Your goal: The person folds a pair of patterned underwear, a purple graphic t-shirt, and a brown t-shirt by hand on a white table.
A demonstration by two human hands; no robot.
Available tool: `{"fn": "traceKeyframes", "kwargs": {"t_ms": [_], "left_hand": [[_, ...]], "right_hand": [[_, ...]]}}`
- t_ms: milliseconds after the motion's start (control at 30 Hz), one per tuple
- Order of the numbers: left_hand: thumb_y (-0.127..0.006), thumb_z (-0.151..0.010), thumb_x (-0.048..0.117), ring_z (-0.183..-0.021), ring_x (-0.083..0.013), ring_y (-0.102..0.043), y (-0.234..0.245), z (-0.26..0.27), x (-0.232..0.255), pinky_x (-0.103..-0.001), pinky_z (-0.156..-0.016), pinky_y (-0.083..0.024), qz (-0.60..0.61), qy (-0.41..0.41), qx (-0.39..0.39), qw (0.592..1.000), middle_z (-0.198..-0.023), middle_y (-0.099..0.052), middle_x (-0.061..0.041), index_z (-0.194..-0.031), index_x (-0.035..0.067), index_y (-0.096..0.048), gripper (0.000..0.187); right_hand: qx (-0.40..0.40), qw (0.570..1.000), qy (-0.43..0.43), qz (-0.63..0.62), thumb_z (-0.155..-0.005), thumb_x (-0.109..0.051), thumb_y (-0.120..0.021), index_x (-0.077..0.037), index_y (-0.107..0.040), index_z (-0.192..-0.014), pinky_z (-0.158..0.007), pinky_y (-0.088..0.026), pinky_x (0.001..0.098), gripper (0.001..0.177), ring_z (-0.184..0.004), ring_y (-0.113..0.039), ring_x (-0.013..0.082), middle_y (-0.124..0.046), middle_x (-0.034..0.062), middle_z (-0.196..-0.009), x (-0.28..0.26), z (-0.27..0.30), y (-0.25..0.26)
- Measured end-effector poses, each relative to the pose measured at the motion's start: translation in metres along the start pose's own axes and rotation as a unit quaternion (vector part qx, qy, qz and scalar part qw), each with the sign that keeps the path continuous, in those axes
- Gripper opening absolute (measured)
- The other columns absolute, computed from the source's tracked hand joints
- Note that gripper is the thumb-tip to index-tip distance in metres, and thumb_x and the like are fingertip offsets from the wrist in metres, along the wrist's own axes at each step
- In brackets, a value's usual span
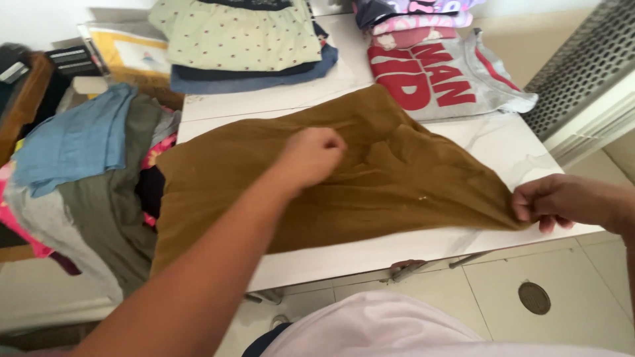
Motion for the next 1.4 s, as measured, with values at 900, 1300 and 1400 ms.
{"fn": "traceKeyframes", "kwargs": {"t_ms": [900, 1300, 1400], "left_hand": [[-0.061, -0.088, 0.004, -0.107, -0.0345, -0.065, 0.048, -0.047, -0.061, -0.044, -0.096, -0.052, -0.108, -0.065, 0.143, 0.982, -0.108, -0.069, -0.014, -0.097, 0.011, -0.073, 0.017], [-0.074, -0.068, 0.013, -0.095, -0.0355, -0.062, 0.053, -0.029, -0.041, -0.052, -0.085, -0.047, -0.303, -0.14, -0.027, 0.942, -0.097, -0.067, -0.015, -0.087, 0.011, -0.074, 0.019], [-0.076, -0.079, 0.019, -0.079, -0.0348, -0.063, 0.063, -0.04, -0.044, -0.043, -0.072, -0.052, -0.151, -0.05, -0.178, 0.971, -0.083, -0.065, -0.019, -0.077, -0.004, -0.059, 0.028]], "right_hand": [[0.006, 0.94, 0.323, -0.111, -0.087, -0.005, -0.077, 0.004, -0.056, -0.108, -0.068, -0.048, 0.0454, 0.032, -0.077, -0.049, 0.0274, -0.052, 0.0215, -0.095, -0.182, -0.128, 0.013], [-0.109, 0.875, 0.115, -0.458, -0.099, -0.041, -0.056, 0.001, -0.067, -0.124, -0.091, -0.056, 0.0441, 0.05, -0.104, -0.07, 0.0251, -0.071, 0.0156, -0.121, -0.264, -0.066, -0.007], [-0.198, 0.826, 0.141, -0.509, -0.095, -0.036, -0.058, -0.003, -0.067, -0.122, -0.09, -0.058, 0.0406, 0.043, -0.104, -0.071, 0.0223, -0.075, 0.01, -0.116, -0.277, -0.067, -0.017]]}}
Point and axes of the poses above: each hand's wrist, its own z-axis away from the middle knuckle, its own y-axis out of the back of the hand, x = y × z, the point moved 2 cm from there along -z, towards the middle knuckle
